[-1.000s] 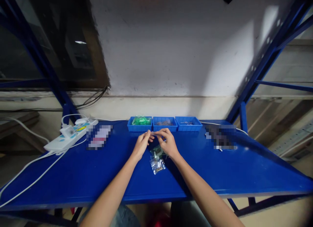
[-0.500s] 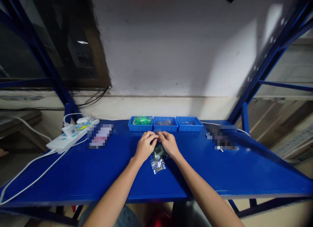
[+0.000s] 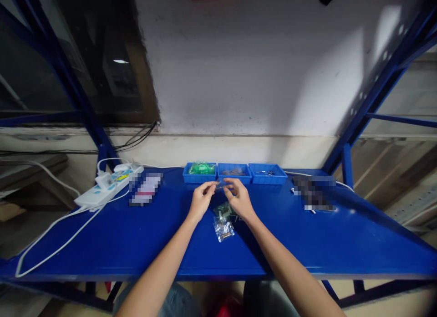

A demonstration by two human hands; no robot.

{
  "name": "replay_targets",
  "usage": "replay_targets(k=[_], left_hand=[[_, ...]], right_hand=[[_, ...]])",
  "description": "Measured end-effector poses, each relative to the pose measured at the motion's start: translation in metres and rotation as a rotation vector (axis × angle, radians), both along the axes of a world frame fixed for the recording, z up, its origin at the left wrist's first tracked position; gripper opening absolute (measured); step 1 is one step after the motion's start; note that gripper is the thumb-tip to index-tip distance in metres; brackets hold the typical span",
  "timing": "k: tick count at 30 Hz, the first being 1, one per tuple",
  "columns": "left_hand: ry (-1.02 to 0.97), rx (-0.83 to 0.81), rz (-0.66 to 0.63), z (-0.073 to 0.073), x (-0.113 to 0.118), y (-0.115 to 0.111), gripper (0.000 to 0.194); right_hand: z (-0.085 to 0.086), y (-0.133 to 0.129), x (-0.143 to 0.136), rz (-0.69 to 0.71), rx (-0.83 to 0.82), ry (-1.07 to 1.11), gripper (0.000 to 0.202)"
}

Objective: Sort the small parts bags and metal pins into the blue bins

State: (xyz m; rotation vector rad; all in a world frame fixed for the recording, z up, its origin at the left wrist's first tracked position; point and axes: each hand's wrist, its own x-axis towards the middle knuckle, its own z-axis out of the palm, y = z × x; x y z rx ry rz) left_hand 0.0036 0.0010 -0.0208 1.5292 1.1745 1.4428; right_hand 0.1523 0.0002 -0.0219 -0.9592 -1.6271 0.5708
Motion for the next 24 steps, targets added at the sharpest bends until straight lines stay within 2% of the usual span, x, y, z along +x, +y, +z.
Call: replay_targets(k=[2, 4, 6, 9, 10, 11, 13, 15, 16, 18, 20, 24], left_hand=[[0.019, 0.022, -0.018, 0.001, 0.0, 0.0, 0.03], [0.065, 0.029, -0.025, 0.001, 0.0, 0.0, 0.033], [0.191, 0.039, -0.029, 0.0, 0.0, -0.002, 0.034], [0.507, 0.085, -0.077, -0.003, -0.002, -0.006, 0.033], [0.598, 0.097, -0.1, -0.004, -0.003, -0.008, 0.032], [0.666, 0.1, -0.12, -0.005, -0.004, -0.009, 0.032], [0.729, 0.075, -0.123, -0.007, -0.005, -0.01, 0.026], [0.721, 0.018, -0.089, -0.007, -0.005, -0.008, 0.016], [0.694, -0.015, -0.077, -0.008, -0.005, -0.007, 0.012], [0.594, -0.072, -0.089, -0.009, -0.005, -0.003, 0.011], [0.445, -0.107, -0.106, -0.01, -0.006, 0.0, 0.018], [0.123, -0.187, -0.023, -0.007, -0.008, 0.005, 0.033]], right_hand=[[0.003, 0.0, 0.001, -0.008, -0.056, 0.035, 0.032], [0.013, -0.002, 0.006, -0.052, 0.0, -0.009, 0.024], [0.031, -0.003, 0.015, -0.212, 0.167, -0.026, 0.016], [0.061, 0.002, 0.031, -0.594, 0.432, 0.035, 0.016], [0.067, 0.006, 0.036, -0.679, 0.48, 0.023, 0.018], [0.07, 0.011, 0.04, -0.707, 0.494, -0.037, 0.019], [0.066, 0.02, 0.047, -0.642, 0.44, -0.27, 0.021], [0.051, 0.025, 0.05, -0.544, 0.309, -0.503, 0.023], [0.042, 0.025, 0.051, -0.532, 0.244, -0.546, 0.023], [0.025, 0.021, 0.049, -0.475, 0.128, -0.523, 0.024], [0.015, 0.014, 0.045, -0.369, 0.027, -0.437, 0.026], [0.013, 0.002, 0.028, -0.152, -0.175, -0.281, 0.033]])
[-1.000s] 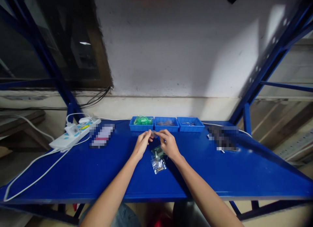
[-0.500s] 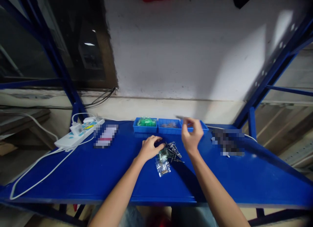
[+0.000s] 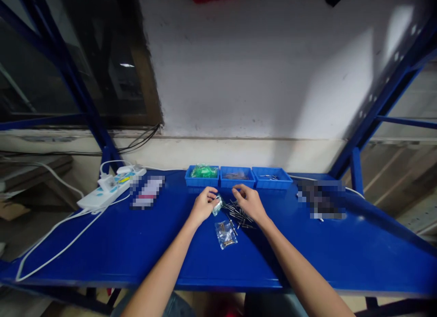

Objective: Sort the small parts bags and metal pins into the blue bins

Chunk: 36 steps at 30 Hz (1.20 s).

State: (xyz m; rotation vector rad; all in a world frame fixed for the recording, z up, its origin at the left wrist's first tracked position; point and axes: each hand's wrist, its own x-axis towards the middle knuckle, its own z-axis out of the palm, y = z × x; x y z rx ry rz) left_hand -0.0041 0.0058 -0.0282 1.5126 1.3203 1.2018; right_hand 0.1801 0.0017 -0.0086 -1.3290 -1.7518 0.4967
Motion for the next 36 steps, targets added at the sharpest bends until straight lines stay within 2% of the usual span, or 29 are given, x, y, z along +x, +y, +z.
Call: replay_targets(k=[4, 7, 9, 11, 14, 16, 18, 20, 23, 25, 28, 30, 32, 34, 36], left_hand=[[-0.261, -0.003, 0.019, 0.007, -0.001, 0.0, 0.045], [-0.34, 0.069, -0.073, 0.011, 0.0, -0.001, 0.036], [-0.314, 0.128, -0.149, 0.012, 0.001, -0.003, 0.025], [-0.204, 0.192, -0.195, 0.012, 0.002, -0.006, 0.012], [0.009, 0.265, -0.158, 0.012, 0.004, -0.008, 0.007], [0.082, 0.269, -0.1, 0.011, 0.005, -0.009, 0.006], [0.075, 0.235, -0.085, 0.012, 0.005, -0.009, 0.008], [0.006, 0.162, -0.102, 0.013, 0.006, -0.01, 0.018], [-0.206, -0.022, -0.119, 0.015, 0.006, -0.009, 0.041], [-0.332, -0.094, -0.118, 0.015, 0.006, -0.008, 0.049], [-0.328, -0.036, -0.091, 0.014, 0.005, -0.007, 0.041], [-0.22, 0.066, -0.049, 0.014, 0.004, -0.006, 0.033], [-0.055, 0.229, -0.01, 0.013, 0.005, -0.007, 0.023], [0.12, 0.413, 0.001, 0.012, 0.006, -0.009, 0.018], [0.243, 0.534, -0.021, 0.01, 0.008, -0.012, 0.021]], right_hand=[[0.004, -0.006, -0.019, 0.168, -0.273, 0.338, 0.043], [0.007, -0.011, -0.027, 0.261, -0.462, 0.663, 0.045], [0.01, -0.013, -0.028, 0.29, -0.522, 0.816, 0.041], [0.01, -0.012, -0.027, 0.28, -0.519, 0.911, 0.036], [0.008, -0.007, -0.023, 0.168, -0.425, 1.001, 0.035], [0.006, -0.003, -0.021, 0.111, -0.346, 0.987, 0.04], [0.005, -0.001, -0.02, 0.115, -0.262, 0.892, 0.037], [0.005, -0.001, -0.019, 0.146, -0.149, 0.744, 0.025], [0.003, -0.005, -0.02, 0.188, 0.083, 0.46, 0.013], [0.001, -0.009, -0.021, 0.198, 0.231, 0.263, 0.019], [-0.001, -0.013, -0.023, 0.166, 0.318, 0.091, 0.028], [-0.001, -0.013, -0.025, 0.125, 0.274, 0.088, 0.024], [0.0, -0.011, -0.025, 0.126, 0.131, 0.181, 0.018], [0.001, -0.007, -0.025, 0.169, -0.078, 0.364, 0.031], [0.0, -0.003, -0.025, 0.193, -0.234, 0.542, 0.042]])
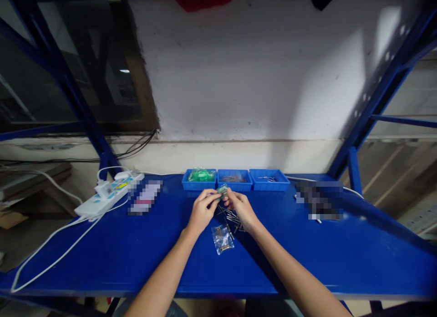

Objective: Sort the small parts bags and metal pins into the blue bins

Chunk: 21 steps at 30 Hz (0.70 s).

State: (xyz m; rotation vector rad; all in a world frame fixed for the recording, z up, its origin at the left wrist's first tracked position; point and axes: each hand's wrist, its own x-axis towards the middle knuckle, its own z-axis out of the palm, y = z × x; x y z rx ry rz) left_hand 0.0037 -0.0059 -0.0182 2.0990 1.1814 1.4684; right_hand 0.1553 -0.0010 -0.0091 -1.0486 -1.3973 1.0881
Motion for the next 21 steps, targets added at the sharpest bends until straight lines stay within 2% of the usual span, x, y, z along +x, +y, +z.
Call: replay_targets(k=[2, 5, 7, 9, 11, 13, 15, 19, 21], left_hand=[[0.065, 0.028, -0.028, -0.001, 0.002, -0.002, 0.024], [0.058, -0.057, -0.061, 0.001, 0.006, -0.004, 0.024], [-0.058, -0.208, -0.049, 0.003, 0.008, -0.004, 0.028], [-0.235, -0.406, -0.023, 0.004, 0.009, -0.002, 0.041], [-0.386, -0.567, -0.025, 0.003, 0.008, -0.001, 0.049], [-0.416, -0.627, -0.046, 0.002, 0.004, 0.0, 0.042], [-0.314, -0.56, -0.009, 0.004, -0.002, 0.001, 0.031], [0.074, -0.156, 0.329, 0.021, -0.02, 0.018, 0.024], [0.306, -0.051, 0.427, 0.034, -0.031, 0.036, 0.026]], right_hand=[[-0.002, 0.003, 0.001, -0.023, -0.033, 0.059, 0.041], [-0.003, 0.002, 0.004, -0.115, 0.146, -0.079, 0.032], [-0.002, -0.001, 0.007, -0.152, 0.337, -0.257, 0.03], [-0.001, -0.004, 0.009, -0.141, 0.494, -0.431, 0.032], [-0.001, -0.005, 0.01, -0.093, 0.579, -0.554, 0.036], [-0.002, -0.005, 0.01, -0.044, 0.614, -0.635, 0.043], [-0.002, -0.004, 0.009, -0.022, 0.622, -0.663, 0.051], [0.0, -0.004, 0.01, -0.081, 0.572, -0.602, 0.058], [0.001, -0.002, 0.012, -0.137, 0.521, -0.566, 0.056]])
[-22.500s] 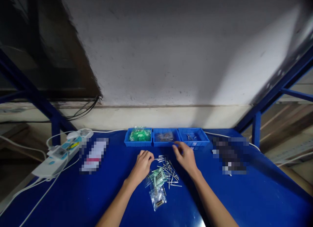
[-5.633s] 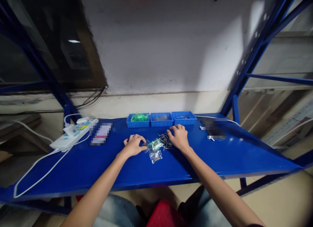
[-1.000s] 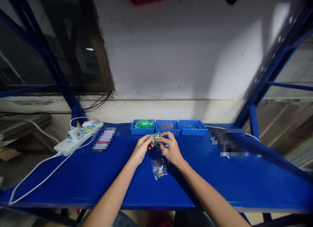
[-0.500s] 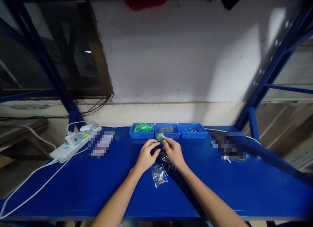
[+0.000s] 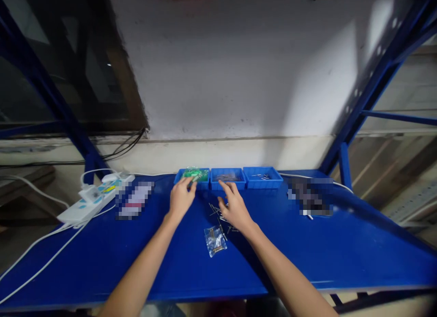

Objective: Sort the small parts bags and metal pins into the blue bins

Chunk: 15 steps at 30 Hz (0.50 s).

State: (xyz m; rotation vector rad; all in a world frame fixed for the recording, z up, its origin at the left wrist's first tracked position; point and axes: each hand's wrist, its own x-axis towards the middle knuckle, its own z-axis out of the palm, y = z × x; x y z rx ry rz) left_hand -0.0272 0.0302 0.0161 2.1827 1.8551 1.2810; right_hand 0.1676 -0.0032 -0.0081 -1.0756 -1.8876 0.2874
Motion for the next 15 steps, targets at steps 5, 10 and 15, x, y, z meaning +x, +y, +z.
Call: replay_targets(k=[5, 10, 15], left_hand=[[0.553, -0.246, -0.025, 0.027, -0.012, 0.042, 0.029], [0.6, -0.302, 0.025, 0.028, -0.002, 0.049, 0.04], [0.561, -0.32, 0.169, 0.019, 0.015, 0.03, 0.031]], right_hand=[[0.0, 0.005, 0.005, -0.115, -0.074, 0.084, 0.053], [-0.003, 0.008, 0.004, -0.118, -0.124, 0.025, 0.052], [-0.001, 0.006, 0.005, -0.11, -0.209, -0.218, 0.034]])
